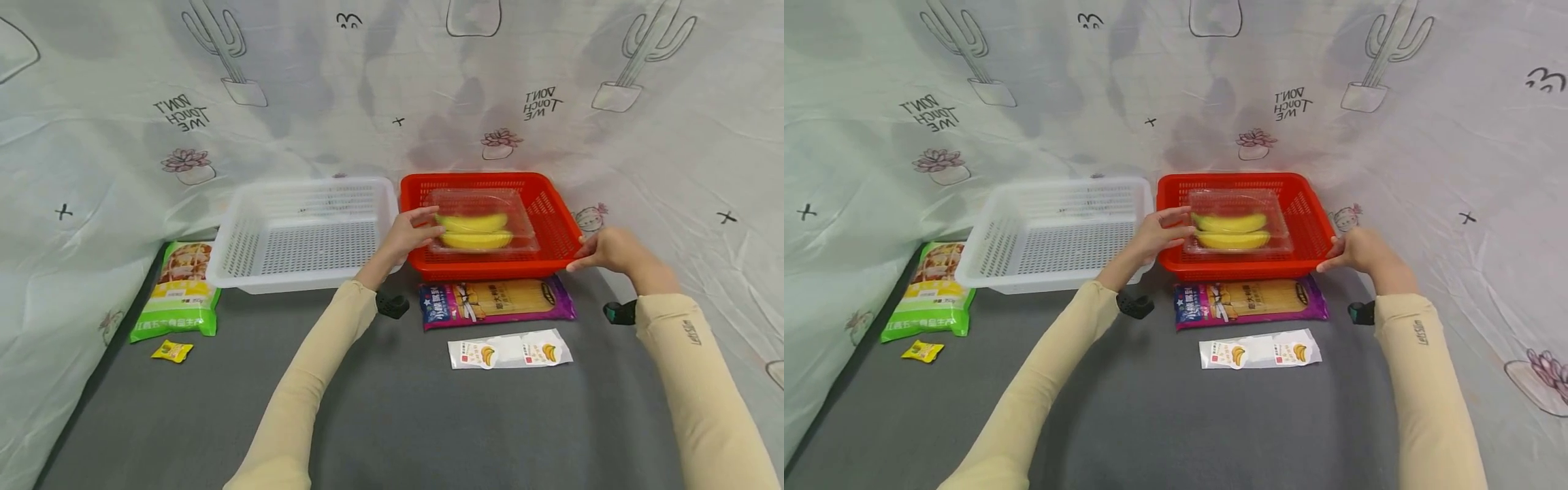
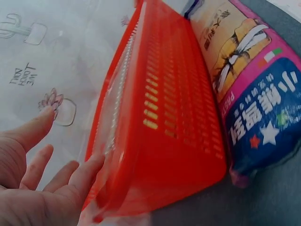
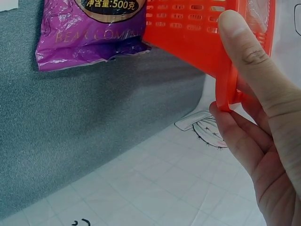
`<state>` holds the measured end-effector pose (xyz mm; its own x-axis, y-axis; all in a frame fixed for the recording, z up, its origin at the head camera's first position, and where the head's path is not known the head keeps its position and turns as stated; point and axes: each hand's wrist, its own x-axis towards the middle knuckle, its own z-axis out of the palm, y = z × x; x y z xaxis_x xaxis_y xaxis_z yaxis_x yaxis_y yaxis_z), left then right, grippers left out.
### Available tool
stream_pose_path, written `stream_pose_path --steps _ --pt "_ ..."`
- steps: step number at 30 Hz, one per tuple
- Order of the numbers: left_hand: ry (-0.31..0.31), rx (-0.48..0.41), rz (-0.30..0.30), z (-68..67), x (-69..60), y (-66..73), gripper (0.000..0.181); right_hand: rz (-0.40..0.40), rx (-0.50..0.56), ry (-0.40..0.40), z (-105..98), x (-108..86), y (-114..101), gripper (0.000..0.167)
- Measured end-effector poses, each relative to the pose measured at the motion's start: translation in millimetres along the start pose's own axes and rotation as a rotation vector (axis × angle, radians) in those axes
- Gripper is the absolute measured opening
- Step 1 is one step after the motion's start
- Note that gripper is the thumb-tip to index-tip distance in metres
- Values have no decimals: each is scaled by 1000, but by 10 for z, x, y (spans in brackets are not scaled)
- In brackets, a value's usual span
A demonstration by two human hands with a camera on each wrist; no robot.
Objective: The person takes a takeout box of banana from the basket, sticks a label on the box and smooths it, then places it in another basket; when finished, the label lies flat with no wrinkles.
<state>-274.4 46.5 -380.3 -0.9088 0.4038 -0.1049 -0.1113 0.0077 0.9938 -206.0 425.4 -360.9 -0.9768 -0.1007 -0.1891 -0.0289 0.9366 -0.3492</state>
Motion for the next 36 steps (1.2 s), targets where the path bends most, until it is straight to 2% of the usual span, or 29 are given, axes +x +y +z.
stream_pose_path --steps 6,11,14,18,23,28,36 --pt "74 108 35 146 90 -87 53 19 28 1 5 -8 4 44" --pt "105 112 17 239 137 -169 62 0 57 111 110 -59 69 45" --pt "112 119 -1 285 171 -207 67 9 147 189 211 -115 132 44" --pt "122 133 -14 334 202 -228 71 76 345 240 328 -187 173 52" --pt "147 128 -37 366 248 -236 75 133 500 273 405 -233 185 56" --pt "179 115 -51 376 315 -246 75 143 531 299 425 -235 180 54" --pt "161 155 -84 399 364 -249 79 160 605 283 450 -246 204 45"
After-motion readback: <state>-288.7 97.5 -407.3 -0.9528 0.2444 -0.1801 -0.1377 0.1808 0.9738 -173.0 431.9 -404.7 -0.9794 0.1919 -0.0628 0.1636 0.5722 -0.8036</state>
